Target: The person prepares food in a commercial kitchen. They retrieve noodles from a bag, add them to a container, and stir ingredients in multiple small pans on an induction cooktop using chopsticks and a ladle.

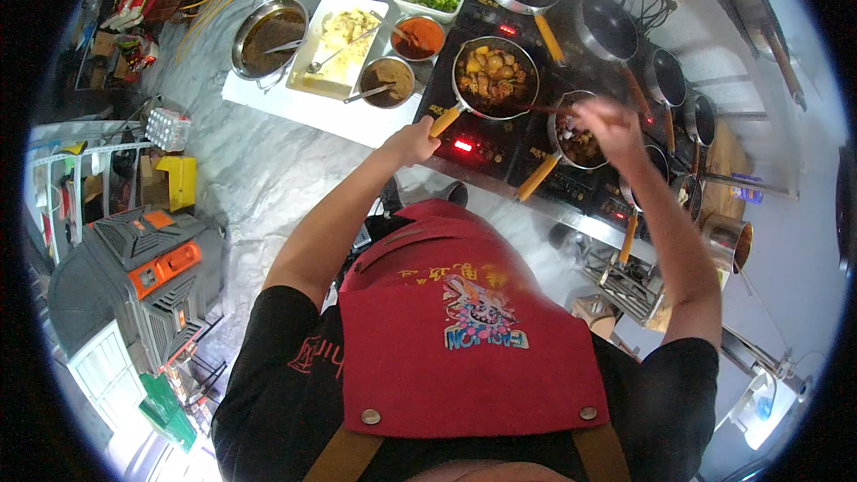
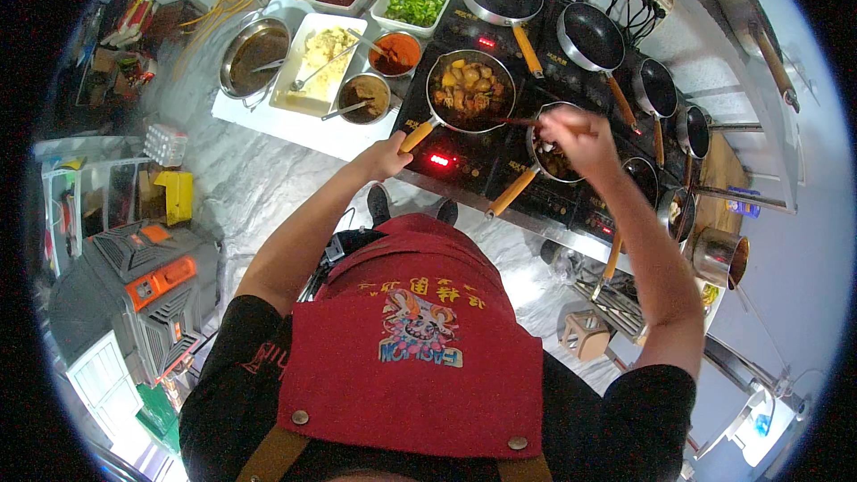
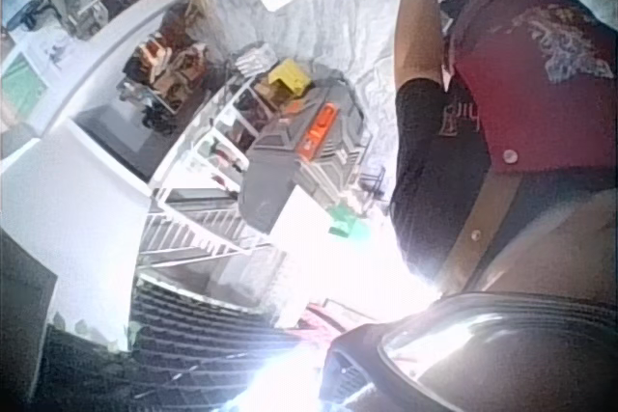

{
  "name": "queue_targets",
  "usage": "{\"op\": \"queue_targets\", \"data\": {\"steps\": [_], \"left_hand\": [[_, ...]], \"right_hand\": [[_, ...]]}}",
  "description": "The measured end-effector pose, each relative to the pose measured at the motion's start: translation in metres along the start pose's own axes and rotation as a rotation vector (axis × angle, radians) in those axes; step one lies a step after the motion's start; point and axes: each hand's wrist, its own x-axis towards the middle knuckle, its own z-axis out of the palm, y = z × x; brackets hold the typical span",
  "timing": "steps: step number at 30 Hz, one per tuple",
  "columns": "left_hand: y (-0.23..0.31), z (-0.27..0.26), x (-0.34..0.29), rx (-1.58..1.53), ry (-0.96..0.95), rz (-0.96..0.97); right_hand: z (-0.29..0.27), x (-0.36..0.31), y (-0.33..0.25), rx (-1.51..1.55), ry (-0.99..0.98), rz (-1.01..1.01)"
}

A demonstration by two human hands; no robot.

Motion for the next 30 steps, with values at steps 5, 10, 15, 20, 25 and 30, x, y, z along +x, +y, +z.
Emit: {"op": "queue_targets", "data": {"steps": [5,10,15,20,25,30], "left_hand": [[0.002,-0.002,0.0,0.004,-0.015,-0.019],[0.012,-0.007,-0.005,-0.005,-0.044,-0.074],[0.015,-0.007,-0.007,0.025,-0.029,-0.092],[0.01,-0.005,0.0,0.039,-0.038,-0.096],[0.014,-0.004,-0.007,0.0,-0.015,-0.066],[0.014,-0.004,-0.004,0.006,-0.026,-0.075]], "right_hand": [[0.057,-0.037,0.026,-0.21,0.144,-0.572],[0.095,-0.023,0.023,-0.225,0.302,-0.497],[0.071,-0.019,-0.003,-0.207,0.379,-0.402],[0.054,-0.024,-0.021,0.103,0.395,-0.163],[0.01,-0.028,-0.053,0.274,0.442,0.014],[0.005,-0.016,-0.028,0.316,0.34,0.077]]}}
